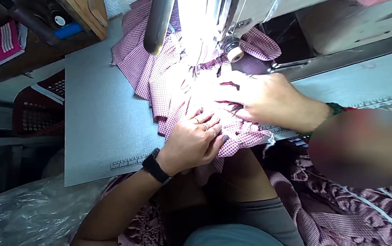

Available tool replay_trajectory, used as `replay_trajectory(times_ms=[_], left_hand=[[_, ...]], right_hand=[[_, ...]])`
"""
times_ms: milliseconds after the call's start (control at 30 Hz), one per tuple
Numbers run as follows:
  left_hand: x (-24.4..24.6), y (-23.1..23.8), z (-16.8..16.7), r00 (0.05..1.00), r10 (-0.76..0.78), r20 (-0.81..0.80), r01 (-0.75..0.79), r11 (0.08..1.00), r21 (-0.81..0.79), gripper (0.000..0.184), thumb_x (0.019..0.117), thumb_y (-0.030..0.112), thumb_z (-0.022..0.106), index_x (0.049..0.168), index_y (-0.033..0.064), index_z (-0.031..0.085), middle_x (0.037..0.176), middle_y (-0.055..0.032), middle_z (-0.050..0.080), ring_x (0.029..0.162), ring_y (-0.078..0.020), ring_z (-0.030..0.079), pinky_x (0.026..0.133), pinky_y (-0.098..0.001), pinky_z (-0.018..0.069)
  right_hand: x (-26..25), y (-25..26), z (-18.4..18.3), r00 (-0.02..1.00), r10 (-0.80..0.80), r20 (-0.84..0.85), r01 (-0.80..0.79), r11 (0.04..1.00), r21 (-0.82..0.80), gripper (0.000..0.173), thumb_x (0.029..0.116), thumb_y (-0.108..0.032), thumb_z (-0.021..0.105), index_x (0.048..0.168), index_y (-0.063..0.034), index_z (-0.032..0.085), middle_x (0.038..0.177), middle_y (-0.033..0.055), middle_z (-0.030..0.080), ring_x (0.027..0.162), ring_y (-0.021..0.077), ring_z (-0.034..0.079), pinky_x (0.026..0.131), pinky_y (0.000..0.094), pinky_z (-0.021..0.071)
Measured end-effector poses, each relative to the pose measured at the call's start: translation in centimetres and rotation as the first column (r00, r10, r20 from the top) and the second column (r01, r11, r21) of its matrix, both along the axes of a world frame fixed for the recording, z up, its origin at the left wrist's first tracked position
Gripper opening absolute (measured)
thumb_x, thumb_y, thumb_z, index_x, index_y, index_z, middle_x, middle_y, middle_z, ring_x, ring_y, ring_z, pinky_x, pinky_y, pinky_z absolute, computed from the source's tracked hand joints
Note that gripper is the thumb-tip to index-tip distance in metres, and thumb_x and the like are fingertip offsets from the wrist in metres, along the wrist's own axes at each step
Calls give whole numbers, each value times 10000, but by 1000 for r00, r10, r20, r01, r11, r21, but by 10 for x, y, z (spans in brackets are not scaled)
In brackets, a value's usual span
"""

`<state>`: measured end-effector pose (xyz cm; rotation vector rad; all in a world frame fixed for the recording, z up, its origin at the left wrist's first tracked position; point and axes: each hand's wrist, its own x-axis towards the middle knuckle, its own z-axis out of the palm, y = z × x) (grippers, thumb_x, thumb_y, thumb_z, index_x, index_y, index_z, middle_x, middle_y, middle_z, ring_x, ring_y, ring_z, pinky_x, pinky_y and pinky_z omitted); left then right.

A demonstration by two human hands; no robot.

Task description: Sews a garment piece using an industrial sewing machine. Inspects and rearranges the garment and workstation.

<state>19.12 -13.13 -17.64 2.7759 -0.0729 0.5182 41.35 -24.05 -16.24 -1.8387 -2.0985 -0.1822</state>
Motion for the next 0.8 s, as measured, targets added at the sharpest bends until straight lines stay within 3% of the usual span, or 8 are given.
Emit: replay_trajectory(times_ms=[100,200,300,367,433,600,733,800], left_hand=[[0,2,1,1000,-2,-20,2,1000,0,542,1021,513,490,1125,75,792,1258,-82,737,1305,-232,625,1209,-500,370],[1,3,5,998,34,-55,-31,998,57,813,883,796,502,1152,83,784,1274,-87,730,1302,-236,627,1190,-522,384],[4,1,1,998,53,-33,-50,995,88,492,924,520,655,1143,101,790,1251,-66,742,1289,-213,637,1196,-499,389],[5,3,0,999,40,-10,-39,996,83,309,921,287,664,1124,97,797,1238,-58,748,1281,-207,643,1202,-495,382],[4,5,0,1000,25,-11,-24,997,76,267,937,215,634,1107,94,800,1230,-60,751,1278,-208,645,1205,-489,377],[4,7,0,1000,29,8,-29,998,51,256,945,200,618,1066,75,806,1223,-75,752,1275,-218,648,1205,-502,374],[8,12,3,997,74,-1,-74,995,65,316,949,293,605,1090,87,799,1226,-70,750,1261,-219,655,1192,-496,388],[12,18,5,996,90,-29,-87,992,90,454,970,481,602,1156,106,779,1271,-67,730,1301,-233,622,1190,-505,384]], right_hand=[[2,3,2,999,-33,11,33,999,-6,264,864,-253,633,1048,-122,769,1078,200,697,766,401,689,556,557,501],[3,5,3,998,-62,23,63,997,-36,415,924,-447,564,1089,-123,765,1202,197,673,775,392,689,563,556,511],[1,5,5,995,-100,3,100,989,-112,408,873,-349,625,1212,-159,746,1267,220,639,818,414,677,579,567,496],[-1,6,4,998,-61,-6,61,997,-50,375,786,-217,689,1150,-161,755,1136,221,661,718,400,671,518,554,483],[-2,6,5,999,-46,-27,46,999,-19,291,780,-177,681,1055,-147,772,1110,195,681,719,382,677,525,548,488],[-4,6,9,992,-123,0,122,987,-106,453,900,-486,566,1171,-179,760,1159,206,657,741,385,668,542,550,478],[-1,17,11,974,-221,48,226,935,-273,507,901,-484,595,1306,-202,711,1288,221,625,870,419,680,610,582,501],[2,25,11,965,-253,61,259,915,-310,528,909,-454,654,1385,-226,653,1247,233,638,918,441,681,634,599,516]])
